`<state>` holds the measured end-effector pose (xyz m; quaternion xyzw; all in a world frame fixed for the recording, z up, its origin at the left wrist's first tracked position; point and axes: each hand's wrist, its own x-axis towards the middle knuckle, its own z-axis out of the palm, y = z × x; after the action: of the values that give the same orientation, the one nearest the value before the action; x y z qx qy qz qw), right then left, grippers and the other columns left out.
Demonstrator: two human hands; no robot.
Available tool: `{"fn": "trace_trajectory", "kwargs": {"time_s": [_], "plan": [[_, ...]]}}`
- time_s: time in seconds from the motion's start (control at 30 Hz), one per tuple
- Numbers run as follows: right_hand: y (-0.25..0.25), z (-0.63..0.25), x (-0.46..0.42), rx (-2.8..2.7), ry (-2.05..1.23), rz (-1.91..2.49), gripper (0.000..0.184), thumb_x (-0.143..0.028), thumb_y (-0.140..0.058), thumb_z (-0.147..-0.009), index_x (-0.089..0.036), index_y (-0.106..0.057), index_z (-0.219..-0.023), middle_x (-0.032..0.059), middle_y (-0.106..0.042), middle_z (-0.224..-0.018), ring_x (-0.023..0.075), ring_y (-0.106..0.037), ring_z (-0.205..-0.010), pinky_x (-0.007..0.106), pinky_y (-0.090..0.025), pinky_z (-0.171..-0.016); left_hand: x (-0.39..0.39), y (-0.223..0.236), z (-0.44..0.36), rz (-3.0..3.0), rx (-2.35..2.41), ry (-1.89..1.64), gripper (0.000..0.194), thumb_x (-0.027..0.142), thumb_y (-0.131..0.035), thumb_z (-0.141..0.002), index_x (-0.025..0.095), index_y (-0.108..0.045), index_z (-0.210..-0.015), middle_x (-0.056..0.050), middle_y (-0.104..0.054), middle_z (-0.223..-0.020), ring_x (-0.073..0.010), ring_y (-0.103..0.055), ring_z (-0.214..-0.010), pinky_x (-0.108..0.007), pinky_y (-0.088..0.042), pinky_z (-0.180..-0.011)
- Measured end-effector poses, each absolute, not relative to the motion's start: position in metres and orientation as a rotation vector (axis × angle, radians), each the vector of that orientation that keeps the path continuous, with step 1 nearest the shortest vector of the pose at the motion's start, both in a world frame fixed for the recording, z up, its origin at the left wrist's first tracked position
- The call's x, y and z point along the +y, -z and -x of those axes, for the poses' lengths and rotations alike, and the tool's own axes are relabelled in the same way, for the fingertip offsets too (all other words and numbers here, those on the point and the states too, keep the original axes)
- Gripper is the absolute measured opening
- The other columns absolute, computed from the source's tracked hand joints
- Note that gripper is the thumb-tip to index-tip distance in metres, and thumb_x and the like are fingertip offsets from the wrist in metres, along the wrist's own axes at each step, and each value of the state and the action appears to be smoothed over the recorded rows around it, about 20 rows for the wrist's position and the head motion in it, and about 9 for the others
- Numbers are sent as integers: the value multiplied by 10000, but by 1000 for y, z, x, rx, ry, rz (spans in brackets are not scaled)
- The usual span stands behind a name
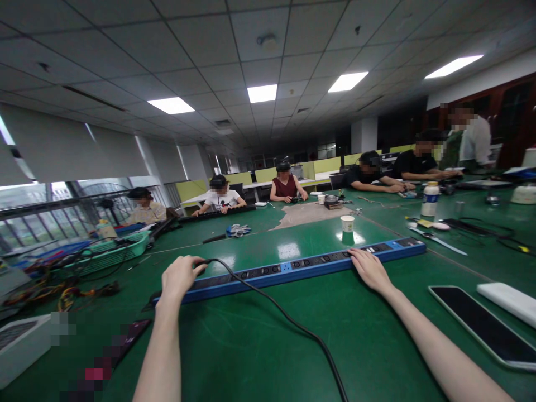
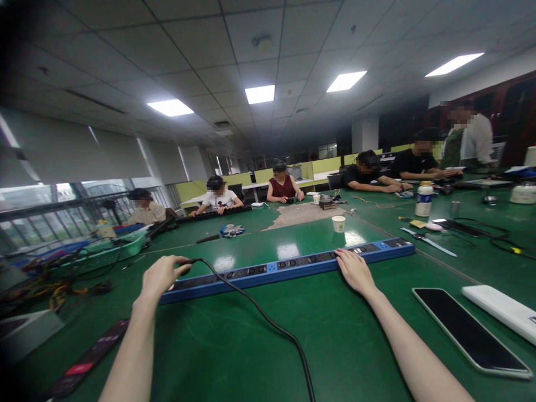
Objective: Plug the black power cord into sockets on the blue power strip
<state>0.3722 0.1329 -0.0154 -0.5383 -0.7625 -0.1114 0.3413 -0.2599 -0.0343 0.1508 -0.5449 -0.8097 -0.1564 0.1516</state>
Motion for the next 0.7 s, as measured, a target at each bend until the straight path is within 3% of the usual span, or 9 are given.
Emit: {"fn": "trace_trajectory", "kwargs": {"time_s": [0.17,0.37,0.7], "plan": [[16,-373,133,-1982,292,1384,516,-476,-233,-1016,-344,-567,-1386,0,-564,-1447,217,-502,-1322,433,-389,-1073,-13,-126,254,1400,-2476,547,422,594,-608,-828,317,-770,-1103,-111,-763,-1058,-336,-694,-974,-393,-513,-814],[16,-374,135,-1985,275,1387,514,-487,-235,-1014,-360,-564,-1389,-4,-570,-1440,217,-514,-1308,439,-387,-1072,9,-88,258,1301,-2581,702,435,578,-621,-814,265,-784,-1069,-155,-756,-1058,-353,-693,-995,-396,-523,-797],[18,-375,136,-1979,286,1388,511,-485,-236,-1016,-360,-562,-1389,-6,-563,-1447,217,-508,-1312,438,-380,-1079,15,-76,252,1197,-2591,733,394,510,-604,-846,217,-779,-1044,-193,-739,-1018,-358,-687,-976,-432,-517,-822]]}}
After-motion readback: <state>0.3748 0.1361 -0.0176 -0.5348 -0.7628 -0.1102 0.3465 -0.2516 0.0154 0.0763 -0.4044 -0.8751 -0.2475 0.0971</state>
